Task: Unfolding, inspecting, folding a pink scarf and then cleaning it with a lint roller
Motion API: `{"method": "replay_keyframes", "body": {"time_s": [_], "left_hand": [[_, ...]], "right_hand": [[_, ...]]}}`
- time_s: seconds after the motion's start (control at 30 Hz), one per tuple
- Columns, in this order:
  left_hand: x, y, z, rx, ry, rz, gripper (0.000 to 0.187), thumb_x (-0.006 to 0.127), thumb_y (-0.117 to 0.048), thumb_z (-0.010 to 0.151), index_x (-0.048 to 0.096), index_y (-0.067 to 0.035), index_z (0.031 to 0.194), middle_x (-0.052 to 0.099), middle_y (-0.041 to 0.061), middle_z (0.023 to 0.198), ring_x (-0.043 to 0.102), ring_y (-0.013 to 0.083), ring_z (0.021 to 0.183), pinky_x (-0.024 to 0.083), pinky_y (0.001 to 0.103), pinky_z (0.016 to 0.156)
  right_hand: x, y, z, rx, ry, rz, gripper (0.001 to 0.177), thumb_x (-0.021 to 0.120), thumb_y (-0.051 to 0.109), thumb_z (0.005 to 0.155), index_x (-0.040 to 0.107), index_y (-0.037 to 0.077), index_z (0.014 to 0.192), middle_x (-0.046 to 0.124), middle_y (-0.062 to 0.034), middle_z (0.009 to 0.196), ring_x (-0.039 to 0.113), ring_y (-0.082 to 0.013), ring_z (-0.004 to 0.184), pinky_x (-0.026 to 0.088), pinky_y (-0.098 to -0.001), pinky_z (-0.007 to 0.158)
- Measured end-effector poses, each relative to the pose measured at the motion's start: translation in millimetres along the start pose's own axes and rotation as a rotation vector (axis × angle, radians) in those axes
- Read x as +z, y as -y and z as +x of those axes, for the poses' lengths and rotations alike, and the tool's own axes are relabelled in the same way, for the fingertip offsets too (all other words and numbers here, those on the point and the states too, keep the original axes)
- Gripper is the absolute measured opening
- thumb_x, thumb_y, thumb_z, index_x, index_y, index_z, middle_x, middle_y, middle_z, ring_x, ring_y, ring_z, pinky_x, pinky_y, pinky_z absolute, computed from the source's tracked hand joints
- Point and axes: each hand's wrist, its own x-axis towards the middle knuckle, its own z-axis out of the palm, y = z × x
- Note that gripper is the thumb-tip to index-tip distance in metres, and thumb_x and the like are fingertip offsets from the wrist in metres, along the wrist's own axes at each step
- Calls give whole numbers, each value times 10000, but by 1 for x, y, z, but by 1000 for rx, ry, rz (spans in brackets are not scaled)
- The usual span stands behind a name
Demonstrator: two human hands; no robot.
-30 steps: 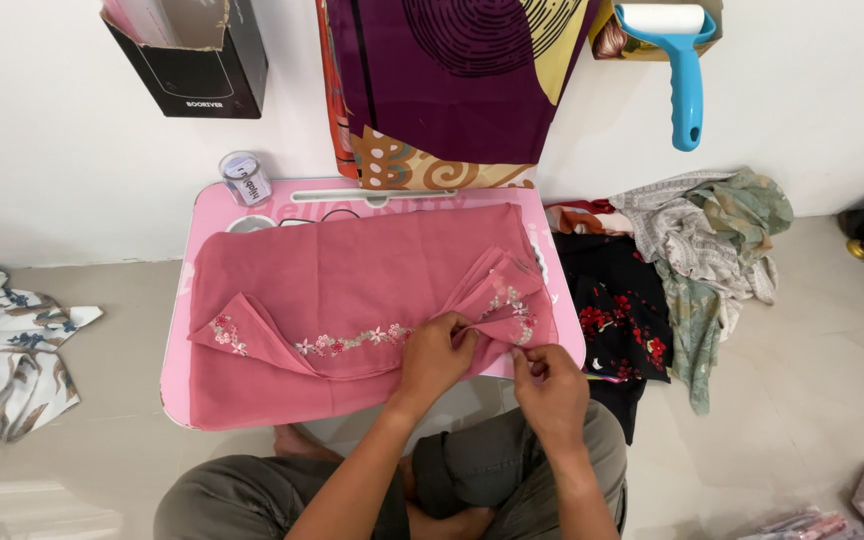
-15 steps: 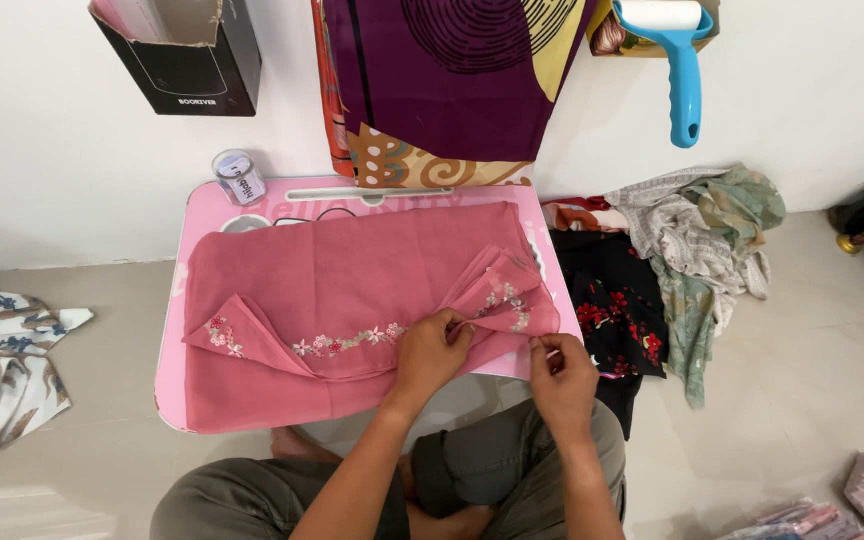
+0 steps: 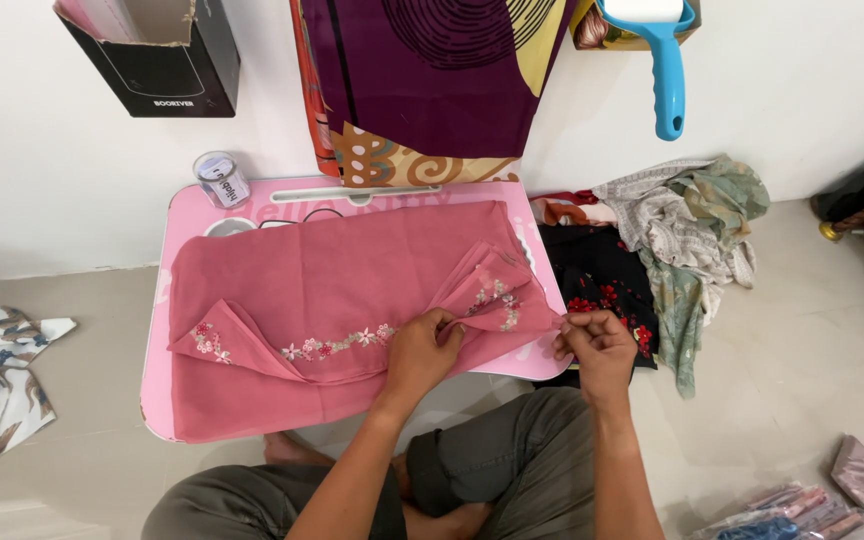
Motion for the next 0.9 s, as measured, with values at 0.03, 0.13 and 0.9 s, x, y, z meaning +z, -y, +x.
{"method": "replay_keyframes", "body": {"time_s": [0.03,0.13,0.9], "left_hand": [[0,0,0,0,2,0,191,686,-301,880,777,-140,926,750,91,783,737,335,815,562,443,699],[0,0,-1,15,-7,7,192,683,-299,881,777,-136,921,749,96,777,740,338,810,569,444,704],[4,0,-9,214,-5,83,163,730,-289,848,782,-161,934,755,50,832,748,275,826,593,392,700]], "right_hand": [[-3,1,3,1,-2,-1,117,658,-122,885,632,-46,971,724,-198,902,705,-212,559,596,-286,432],[-12,6,13,13,50,21,198,647,-109,877,609,-49,1062,708,-190,892,713,-230,596,619,-331,470],[69,58,-20,-792,177,-1102,194,757,70,764,725,116,949,652,-83,1167,610,-305,1026,438,-447,889]]}}
